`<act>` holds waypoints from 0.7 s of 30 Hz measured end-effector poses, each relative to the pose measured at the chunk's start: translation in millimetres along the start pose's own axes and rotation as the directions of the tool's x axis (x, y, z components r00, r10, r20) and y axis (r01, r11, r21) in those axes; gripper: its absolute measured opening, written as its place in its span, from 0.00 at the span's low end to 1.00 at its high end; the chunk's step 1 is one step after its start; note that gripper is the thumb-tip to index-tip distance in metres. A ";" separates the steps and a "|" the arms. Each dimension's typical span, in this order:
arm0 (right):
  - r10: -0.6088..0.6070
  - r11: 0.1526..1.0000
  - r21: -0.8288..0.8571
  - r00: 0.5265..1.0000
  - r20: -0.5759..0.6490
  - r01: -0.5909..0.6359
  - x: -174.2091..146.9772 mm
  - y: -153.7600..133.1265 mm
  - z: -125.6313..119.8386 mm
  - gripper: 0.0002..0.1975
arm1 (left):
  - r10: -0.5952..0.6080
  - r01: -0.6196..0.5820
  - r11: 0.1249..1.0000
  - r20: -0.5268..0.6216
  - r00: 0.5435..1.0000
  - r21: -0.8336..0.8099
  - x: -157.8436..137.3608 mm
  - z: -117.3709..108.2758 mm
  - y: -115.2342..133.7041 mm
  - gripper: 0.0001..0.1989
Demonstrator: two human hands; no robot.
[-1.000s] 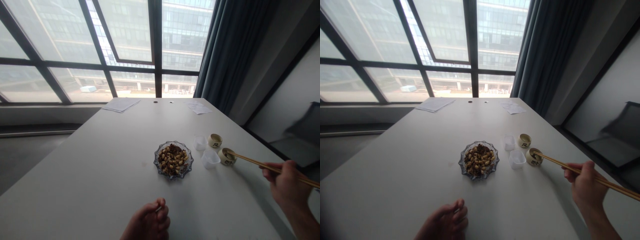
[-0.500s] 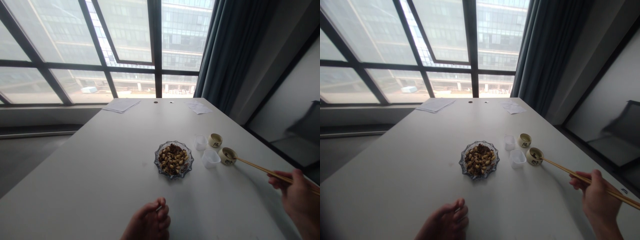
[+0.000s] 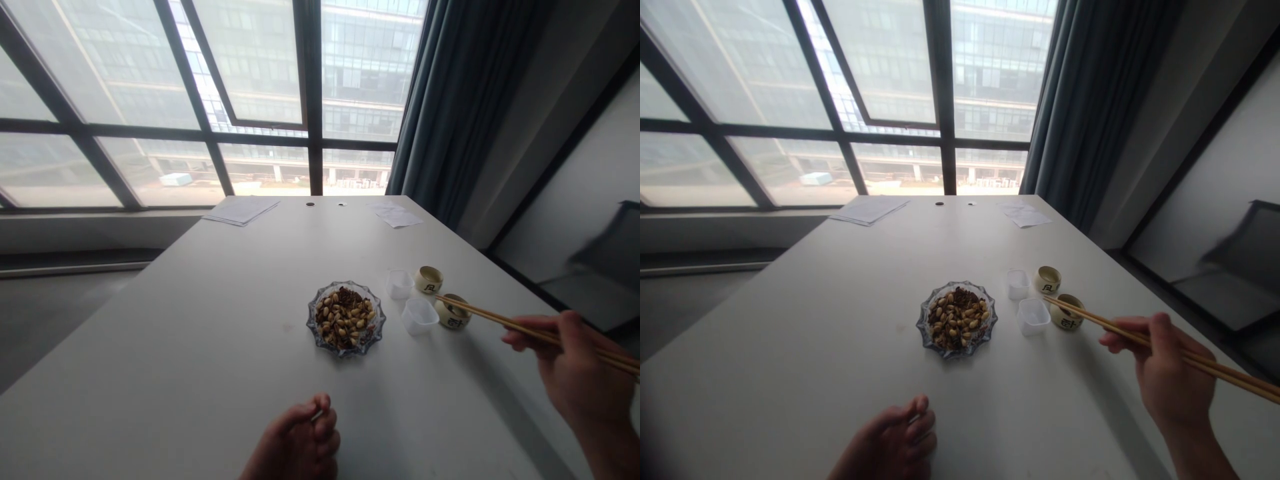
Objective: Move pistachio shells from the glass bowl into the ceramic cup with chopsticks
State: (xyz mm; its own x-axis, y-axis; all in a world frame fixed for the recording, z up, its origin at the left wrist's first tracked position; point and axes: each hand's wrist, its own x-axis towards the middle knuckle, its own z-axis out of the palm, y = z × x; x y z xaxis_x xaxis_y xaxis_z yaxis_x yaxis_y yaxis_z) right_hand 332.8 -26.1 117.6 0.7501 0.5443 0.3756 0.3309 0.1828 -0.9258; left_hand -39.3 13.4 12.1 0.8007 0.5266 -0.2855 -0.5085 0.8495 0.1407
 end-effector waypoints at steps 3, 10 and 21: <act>0.031 0.989 0.131 0.968 0.247 -0.065 -4.1 -9.7 26.7 0.19 | 0.003 -0.003 1.000 0.000 1.000 0.008 0.3 -0.4 0.1 0.09; 0.169 0.983 -0.176 0.660 0.732 -0.056 -11.7 -33.3 85.8 0.22 | -0.002 0.001 1.000 0.042 0.999 0.026 2.3 -6.2 0.0 0.08; 0.193 0.944 -0.283 0.412 0.890 0.170 -9.8 -38.0 120.6 0.19 | -0.038 0.034 0.999 0.102 0.994 0.037 6.2 -8.0 2.1 0.07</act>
State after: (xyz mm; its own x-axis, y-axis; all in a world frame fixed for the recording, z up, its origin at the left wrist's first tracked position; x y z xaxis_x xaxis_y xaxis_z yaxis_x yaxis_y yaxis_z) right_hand 243.8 60.4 143.9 -0.1367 0.9887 -0.0621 0.6016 0.0330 -0.7981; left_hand -38.0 18.2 3.0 0.8477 0.4945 -0.1922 -0.4686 0.8677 0.1657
